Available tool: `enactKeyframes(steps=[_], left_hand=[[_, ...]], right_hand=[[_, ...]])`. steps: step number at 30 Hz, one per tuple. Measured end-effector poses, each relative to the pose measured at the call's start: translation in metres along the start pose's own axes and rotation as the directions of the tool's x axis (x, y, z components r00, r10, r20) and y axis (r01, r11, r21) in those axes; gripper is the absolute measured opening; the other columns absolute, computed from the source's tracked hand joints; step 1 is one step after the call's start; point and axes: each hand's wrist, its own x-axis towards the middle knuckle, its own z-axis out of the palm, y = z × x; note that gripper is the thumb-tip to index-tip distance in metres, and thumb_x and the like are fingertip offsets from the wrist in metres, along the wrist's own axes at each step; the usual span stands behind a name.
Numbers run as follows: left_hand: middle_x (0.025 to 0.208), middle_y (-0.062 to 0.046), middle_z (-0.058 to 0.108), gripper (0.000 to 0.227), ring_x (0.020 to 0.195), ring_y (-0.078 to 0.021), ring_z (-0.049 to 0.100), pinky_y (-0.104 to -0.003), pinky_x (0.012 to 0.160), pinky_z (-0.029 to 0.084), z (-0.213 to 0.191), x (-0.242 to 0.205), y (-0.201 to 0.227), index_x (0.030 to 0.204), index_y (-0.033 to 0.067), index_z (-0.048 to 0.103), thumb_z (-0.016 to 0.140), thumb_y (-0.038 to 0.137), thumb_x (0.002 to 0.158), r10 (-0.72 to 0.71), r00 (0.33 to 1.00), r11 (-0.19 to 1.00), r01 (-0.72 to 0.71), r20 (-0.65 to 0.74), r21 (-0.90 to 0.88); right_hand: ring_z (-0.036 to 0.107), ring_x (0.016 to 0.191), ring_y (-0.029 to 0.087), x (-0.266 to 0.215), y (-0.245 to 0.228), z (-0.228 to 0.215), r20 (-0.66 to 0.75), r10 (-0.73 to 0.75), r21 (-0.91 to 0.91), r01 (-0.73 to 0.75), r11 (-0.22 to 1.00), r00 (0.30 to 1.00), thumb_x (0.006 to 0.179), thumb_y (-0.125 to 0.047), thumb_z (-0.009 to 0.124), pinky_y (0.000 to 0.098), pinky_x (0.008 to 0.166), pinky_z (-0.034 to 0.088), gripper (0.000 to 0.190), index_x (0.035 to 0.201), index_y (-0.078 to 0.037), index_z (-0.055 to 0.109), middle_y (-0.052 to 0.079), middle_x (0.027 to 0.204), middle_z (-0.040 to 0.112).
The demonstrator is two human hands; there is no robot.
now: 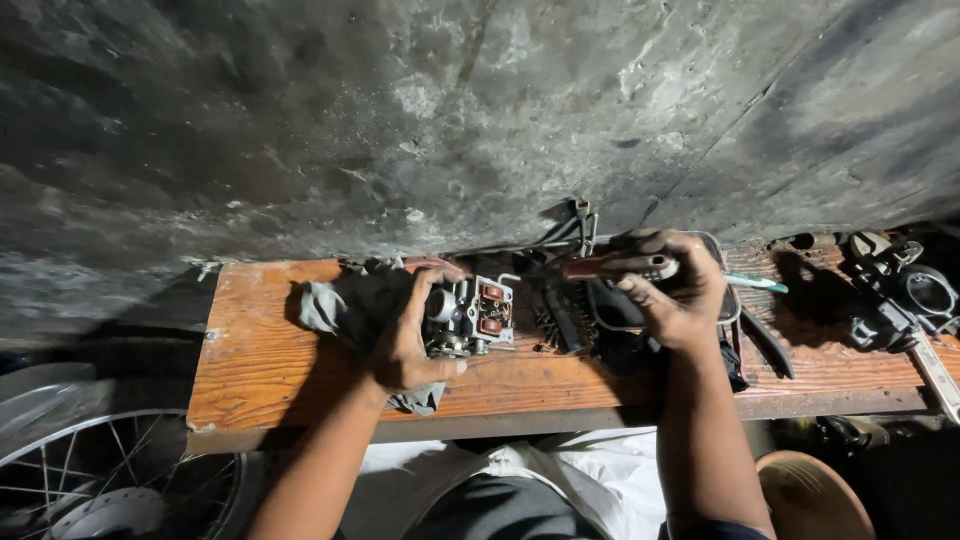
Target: The person assembles small mechanical components into a metal housing on a wooden workbench. They use a red-handled tool to tighten or adjust parts within the assembly. Later, they use a toothbrush to scrub a separate metal component in a black tray.
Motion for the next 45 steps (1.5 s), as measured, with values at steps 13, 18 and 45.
enactKeyframes(steps=[13, 18, 45], left_hand=[[0.126, -0.018, 0.054, 0.098, 0.121, -0.035, 0.054, -0.046, 0.108, 0.04, 0.009, -0.014, -0.02, 0.122, 0.0084, 0.044, 0.097, 0.039, 0.046, -0.034, 0.997, 0.977, 0.046, -0.063, 0.208], [0.122, -0.019, 0.056, 0.1, 0.111, -0.0373, 0.058, -0.047, 0.103, 0.044, 0.012, -0.012, -0.011, 0.12, 0.0098, 0.041, 0.098, 0.046, 0.046, 0.0, 0.993, 0.942, 0.04, -0.118, 0.333], [0.129, -0.029, 0.06, 0.124, 0.118, -0.0426, 0.062, -0.046, 0.11, 0.043, 0.022, -0.021, 0.018, 0.147, 0.0056, 0.051, 0.087, 0.075, 0.05, 0.133, 0.99, 0.898, -0.097, -0.055, 0.428]], right_hand=[[0.071, 0.085, 0.04, 0.016, -0.005, 0.006, 0.133, -0.048, 0.003, 0.047, 0.999, 0.99, 0.076, -0.004, 0.091, 0.0448, 0.081, 0.056, 0.034, 0.092, 0.006, 0.062, 0.023, 0.088, 0.066], [0.07, 0.087, 0.037, 0.015, 0.008, -0.006, 0.111, -0.029, -0.025, 0.032, 0.999, 0.993, 0.077, -0.001, 0.09, 0.0438, 0.084, 0.054, 0.034, 0.096, 0.006, 0.063, 0.021, 0.09, 0.065], [0.065, 0.065, 0.051, 0.009, -0.083, 0.057, 0.342, 0.042, -0.588, 0.179, 0.789, 0.939, 0.087, -0.012, 0.081, 0.057, 0.054, 0.053, 0.024, 0.099, -0.011, 0.061, 0.016, 0.103, 0.06]])
